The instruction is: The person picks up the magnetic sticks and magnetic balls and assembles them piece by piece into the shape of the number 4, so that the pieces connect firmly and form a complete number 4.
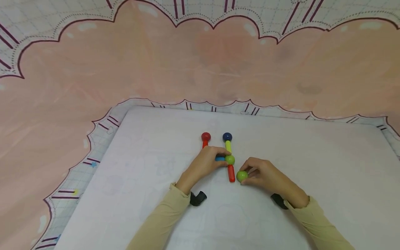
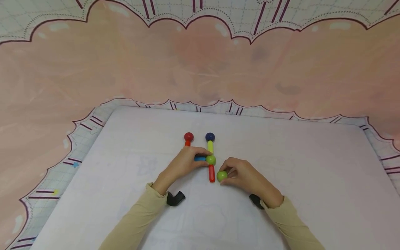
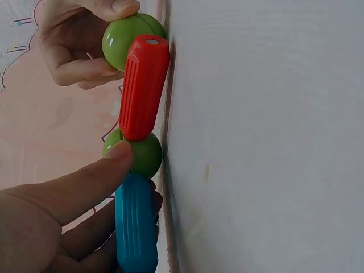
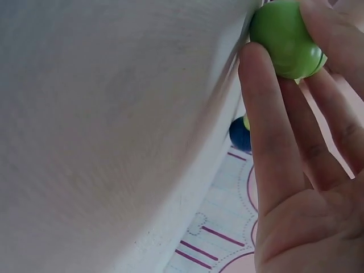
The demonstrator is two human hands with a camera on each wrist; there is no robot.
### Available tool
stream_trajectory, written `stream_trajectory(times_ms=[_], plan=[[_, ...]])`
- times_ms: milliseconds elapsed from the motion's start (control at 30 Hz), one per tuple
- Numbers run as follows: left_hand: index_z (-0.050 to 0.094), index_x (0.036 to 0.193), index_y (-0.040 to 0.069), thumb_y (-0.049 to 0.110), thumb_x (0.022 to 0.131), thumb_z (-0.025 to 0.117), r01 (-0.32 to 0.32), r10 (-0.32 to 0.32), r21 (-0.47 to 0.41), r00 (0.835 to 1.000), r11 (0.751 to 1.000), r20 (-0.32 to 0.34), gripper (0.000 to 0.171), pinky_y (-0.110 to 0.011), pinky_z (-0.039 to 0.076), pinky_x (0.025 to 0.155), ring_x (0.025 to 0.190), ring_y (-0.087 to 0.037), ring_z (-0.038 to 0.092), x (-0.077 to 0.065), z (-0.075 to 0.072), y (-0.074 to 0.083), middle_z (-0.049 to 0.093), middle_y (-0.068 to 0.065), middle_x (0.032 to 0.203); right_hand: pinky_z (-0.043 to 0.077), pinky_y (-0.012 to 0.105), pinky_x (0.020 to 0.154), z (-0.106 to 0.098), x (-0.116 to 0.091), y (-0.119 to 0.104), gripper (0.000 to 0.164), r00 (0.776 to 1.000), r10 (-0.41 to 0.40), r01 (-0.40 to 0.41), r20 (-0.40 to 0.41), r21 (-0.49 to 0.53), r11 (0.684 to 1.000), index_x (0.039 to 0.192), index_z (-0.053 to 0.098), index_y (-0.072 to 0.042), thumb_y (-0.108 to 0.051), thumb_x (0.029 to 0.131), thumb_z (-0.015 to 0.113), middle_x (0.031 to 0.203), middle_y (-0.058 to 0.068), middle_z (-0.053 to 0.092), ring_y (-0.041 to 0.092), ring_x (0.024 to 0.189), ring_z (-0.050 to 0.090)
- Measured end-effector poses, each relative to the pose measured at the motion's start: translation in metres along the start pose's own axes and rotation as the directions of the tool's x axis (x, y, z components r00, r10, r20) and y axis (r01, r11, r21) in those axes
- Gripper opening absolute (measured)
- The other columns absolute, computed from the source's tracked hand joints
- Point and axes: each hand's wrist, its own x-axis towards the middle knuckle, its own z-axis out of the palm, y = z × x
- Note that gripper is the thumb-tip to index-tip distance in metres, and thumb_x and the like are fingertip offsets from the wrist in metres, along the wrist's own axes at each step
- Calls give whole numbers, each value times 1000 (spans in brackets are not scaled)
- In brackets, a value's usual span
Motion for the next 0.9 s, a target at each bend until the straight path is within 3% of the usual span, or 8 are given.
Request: stream_trajectory(times_ms=[300,900], plan=[[72,120,12,15,87,77,4,-4,5,1000,1000,-18,33,-31,51,100,109,-15,65,4,0,-1,72,-1,117,58,25,78,2,-1,-8,28,997,23,-23,78,-3,1000,104,70,-16,-18,80,83,99,-9,69,5,87,67],[72,120,13,18,88,76,10,-9,19,999,1000,-33,33,-31,51,100,108,-15,65,8,3,0,72,-1,115,57,22,79,8,-3,-14,27,996,17,-5,88,-133,991,106,70,-15,-18,81,82,100,-11,66,1,88,64]])
